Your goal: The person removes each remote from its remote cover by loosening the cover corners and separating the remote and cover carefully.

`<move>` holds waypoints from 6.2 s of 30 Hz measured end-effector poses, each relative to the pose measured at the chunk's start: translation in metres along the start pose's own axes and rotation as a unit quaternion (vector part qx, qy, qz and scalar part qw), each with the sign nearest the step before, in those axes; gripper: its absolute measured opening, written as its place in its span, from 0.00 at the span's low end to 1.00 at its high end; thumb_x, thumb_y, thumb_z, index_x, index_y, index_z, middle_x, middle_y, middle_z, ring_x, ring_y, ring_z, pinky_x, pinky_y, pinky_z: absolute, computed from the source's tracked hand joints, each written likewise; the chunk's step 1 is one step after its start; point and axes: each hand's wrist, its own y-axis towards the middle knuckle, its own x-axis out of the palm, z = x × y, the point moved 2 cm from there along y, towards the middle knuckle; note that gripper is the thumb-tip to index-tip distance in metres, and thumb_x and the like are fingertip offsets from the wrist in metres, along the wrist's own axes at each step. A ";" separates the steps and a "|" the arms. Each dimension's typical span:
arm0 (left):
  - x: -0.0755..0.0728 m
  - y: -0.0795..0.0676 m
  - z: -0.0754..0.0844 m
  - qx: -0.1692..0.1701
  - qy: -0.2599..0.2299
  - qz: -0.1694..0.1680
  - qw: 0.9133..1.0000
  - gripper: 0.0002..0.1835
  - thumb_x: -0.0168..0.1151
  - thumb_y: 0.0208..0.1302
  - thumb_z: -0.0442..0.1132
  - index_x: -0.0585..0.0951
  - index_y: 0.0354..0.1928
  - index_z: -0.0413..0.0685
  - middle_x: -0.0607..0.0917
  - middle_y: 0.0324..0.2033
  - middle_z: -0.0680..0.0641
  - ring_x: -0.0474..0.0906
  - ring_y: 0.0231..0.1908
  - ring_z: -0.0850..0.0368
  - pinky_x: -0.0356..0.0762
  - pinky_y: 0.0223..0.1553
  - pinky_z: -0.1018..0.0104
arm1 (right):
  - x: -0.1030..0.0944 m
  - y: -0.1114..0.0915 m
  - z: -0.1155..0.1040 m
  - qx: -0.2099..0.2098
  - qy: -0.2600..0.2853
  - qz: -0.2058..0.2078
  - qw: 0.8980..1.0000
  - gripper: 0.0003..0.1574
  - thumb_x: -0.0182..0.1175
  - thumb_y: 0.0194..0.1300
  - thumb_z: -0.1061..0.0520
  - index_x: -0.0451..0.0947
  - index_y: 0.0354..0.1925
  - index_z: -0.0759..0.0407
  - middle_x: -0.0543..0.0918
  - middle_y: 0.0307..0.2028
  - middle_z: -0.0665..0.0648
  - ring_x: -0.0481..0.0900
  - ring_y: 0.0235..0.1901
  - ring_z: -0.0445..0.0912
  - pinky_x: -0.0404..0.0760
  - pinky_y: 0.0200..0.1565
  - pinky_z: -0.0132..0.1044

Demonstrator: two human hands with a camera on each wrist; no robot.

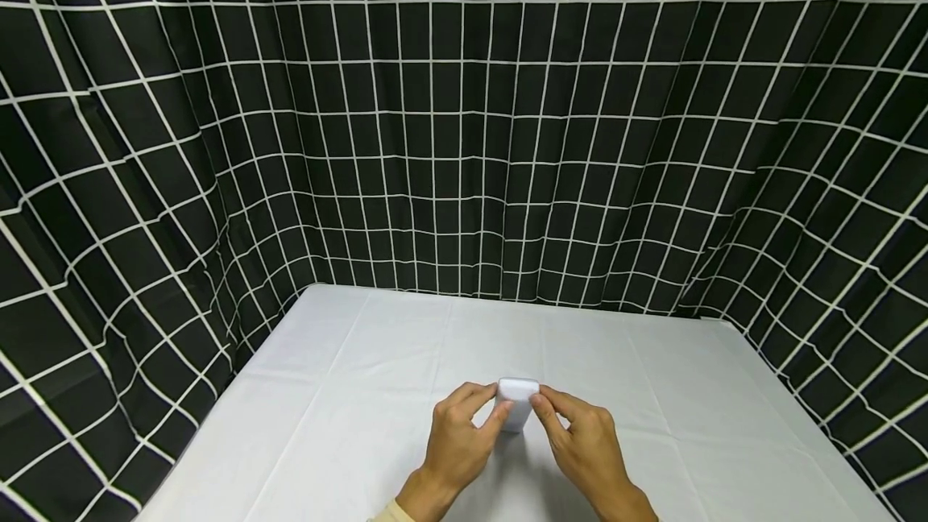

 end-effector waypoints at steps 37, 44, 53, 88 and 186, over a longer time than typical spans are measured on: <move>0.013 -0.018 -0.027 -0.083 -0.001 -0.029 0.996 0.06 0.69 0.56 0.28 0.86 0.36 0.35 0.87 0.30 0.48 0.84 0.31 0.60 0.83 0.32 0.63 | 0.020 -0.016 0.019 0.049 -0.008 -0.079 0.996 0.17 0.70 0.54 0.66 0.83 0.44 0.68 0.87 0.35 0.56 0.85 0.38 0.53 0.82 0.40 0.47; 0.011 -0.018 -0.025 -0.082 -0.002 -0.030 0.996 0.05 0.68 0.58 0.28 0.86 0.36 0.33 0.86 0.29 0.48 0.83 0.30 0.61 0.80 0.33 0.73 | 0.020 -0.016 0.018 0.064 0.009 -0.087 0.994 0.14 0.68 0.58 0.64 0.83 0.43 0.70 0.86 0.38 0.59 0.85 0.38 0.53 0.83 0.39 0.44; 0.012 -0.021 -0.026 -0.097 0.009 -0.031 0.995 0.03 0.69 0.57 0.29 0.86 0.33 0.36 0.84 0.26 0.53 0.80 0.26 0.67 0.78 0.31 0.77 | 0.023 -0.018 0.020 0.074 0.010 -0.086 0.993 0.12 0.67 0.60 0.62 0.84 0.41 0.69 0.86 0.37 0.60 0.85 0.36 0.53 0.83 0.38 0.42; 0.015 -0.022 -0.027 -0.150 0.029 -0.076 0.985 0.03 0.67 0.59 0.31 0.87 0.29 0.39 0.82 0.22 0.57 0.73 0.21 0.71 0.74 0.22 0.76 | 0.030 -0.023 0.019 0.152 0.031 -0.156 0.976 0.14 0.62 0.65 0.63 0.81 0.43 0.75 0.86 0.35 0.63 0.85 0.36 0.54 0.83 0.35 0.38; 0.033 -0.026 -0.057 -0.286 0.075 -0.190 0.936 0.10 0.68 0.53 0.30 0.84 0.36 0.29 0.84 0.24 0.46 0.80 0.25 0.58 0.79 0.27 0.66 | 0.057 -0.024 0.050 0.262 -0.003 -0.231 0.937 0.11 0.66 0.61 0.59 0.84 0.36 0.68 0.86 0.31 0.58 0.83 0.35 0.53 0.81 0.37 0.49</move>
